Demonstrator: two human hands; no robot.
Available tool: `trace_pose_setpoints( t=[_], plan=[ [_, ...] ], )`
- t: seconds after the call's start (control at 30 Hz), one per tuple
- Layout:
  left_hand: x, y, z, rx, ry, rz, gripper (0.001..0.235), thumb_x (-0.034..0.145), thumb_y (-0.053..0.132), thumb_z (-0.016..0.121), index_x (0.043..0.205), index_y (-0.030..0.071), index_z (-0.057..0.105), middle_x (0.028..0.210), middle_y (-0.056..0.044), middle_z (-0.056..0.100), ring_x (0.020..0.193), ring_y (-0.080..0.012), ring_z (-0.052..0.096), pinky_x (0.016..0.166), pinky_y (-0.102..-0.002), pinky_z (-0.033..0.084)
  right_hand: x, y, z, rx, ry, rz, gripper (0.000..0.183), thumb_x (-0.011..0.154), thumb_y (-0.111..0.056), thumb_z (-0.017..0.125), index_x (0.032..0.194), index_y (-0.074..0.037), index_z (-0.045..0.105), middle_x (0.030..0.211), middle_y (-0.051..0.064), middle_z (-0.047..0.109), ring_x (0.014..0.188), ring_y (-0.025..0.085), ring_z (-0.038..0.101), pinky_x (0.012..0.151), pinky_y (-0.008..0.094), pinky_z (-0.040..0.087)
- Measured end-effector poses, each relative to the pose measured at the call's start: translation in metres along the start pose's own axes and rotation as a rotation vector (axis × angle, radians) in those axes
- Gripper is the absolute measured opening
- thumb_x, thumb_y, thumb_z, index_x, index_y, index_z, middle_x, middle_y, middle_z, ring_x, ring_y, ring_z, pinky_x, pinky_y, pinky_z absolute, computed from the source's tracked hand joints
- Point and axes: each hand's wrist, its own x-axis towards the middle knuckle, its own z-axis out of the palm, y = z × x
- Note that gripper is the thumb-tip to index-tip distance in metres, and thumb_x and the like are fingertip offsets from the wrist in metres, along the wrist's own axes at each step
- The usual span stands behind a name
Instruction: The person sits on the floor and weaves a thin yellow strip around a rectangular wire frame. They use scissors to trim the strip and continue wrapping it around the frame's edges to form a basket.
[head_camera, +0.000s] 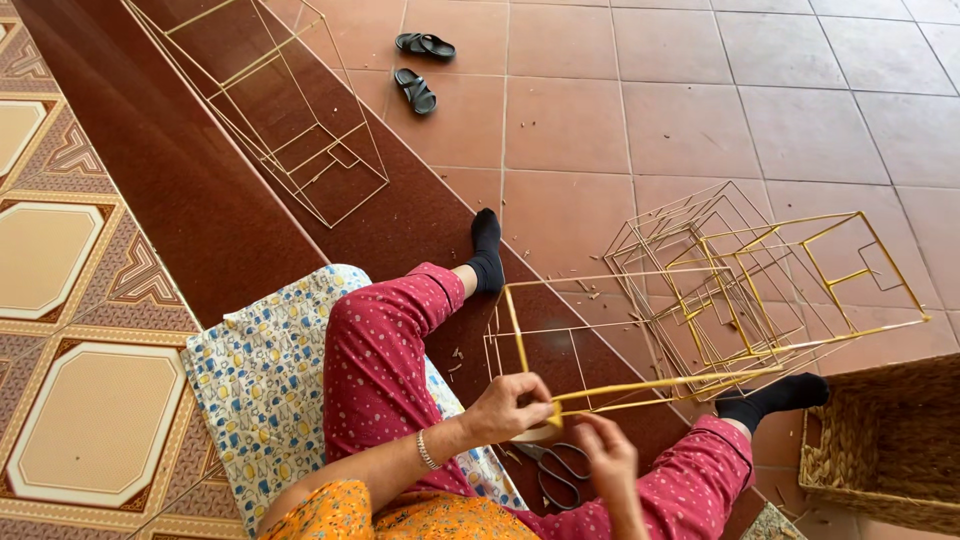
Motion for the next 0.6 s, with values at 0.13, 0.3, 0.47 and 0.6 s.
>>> trace_pose_setpoints(
  t=[0.13,0.3,0.47,0.6],
  plan=[
    [0.03,0.039,0.012,-0.081,-0.003,-0.005,0.015,0.094,0.017,0.072,0.099,0.003,0.071,0.08,-0.005,0.071,0.065,-0.0086,0.063,0.056,-0.026,0.051,-0.034,-0.026,0.05,-0.644,-0.076,-0.498,0.049,0.075,-0.023,0.081,0.116,0.0,0.068,0.103,0.014,0.071,0.095,0.031,0.068,0.084,0.043,0.052],
    [0.064,0.093,0.006,-0.347,-0.148,-0.003,0.015,0.099,0.015,0.067,0.106,0.002,0.063,0.08,-0.003,0.067,0.058,-0.0054,0.06,0.047,-0.02,0.049,-0.059,-0.054,0.07,-0.273,-0.126,-0.338,0.04,0.089,-0.021,0.071,0.122,-0.003,0.061,0.097,0.009,0.075,0.086,0.022,0.074,0.074,0.033,0.06],
    [0.095,0.128,-0.001,-0.425,-0.155,0.05,0.017,0.1,0.015,0.068,0.107,0.001,0.062,0.079,-0.002,0.066,0.057,-0.0037,0.058,0.047,-0.018,0.047,-0.07,-0.051,0.059,-0.459,-0.023,-0.547,0.023,0.096,-0.022,0.063,0.112,-0.005,0.068,0.078,0.003,0.076,0.065,0.015,0.07,0.059,0.031,0.055],
    [0.121,0.144,-0.003,-0.509,-0.124,0.09,0.019,0.1,0.014,0.068,0.108,-0.002,0.063,0.08,-0.004,0.067,0.055,-0.0035,0.057,0.045,-0.019,0.047,-0.082,-0.032,0.055,-0.379,0.073,-0.63,0.019,0.098,-0.021,0.059,0.097,-0.005,0.069,0.058,-0.002,0.065,0.049,0.008,0.057,0.051,0.031,0.049]
  ],
)
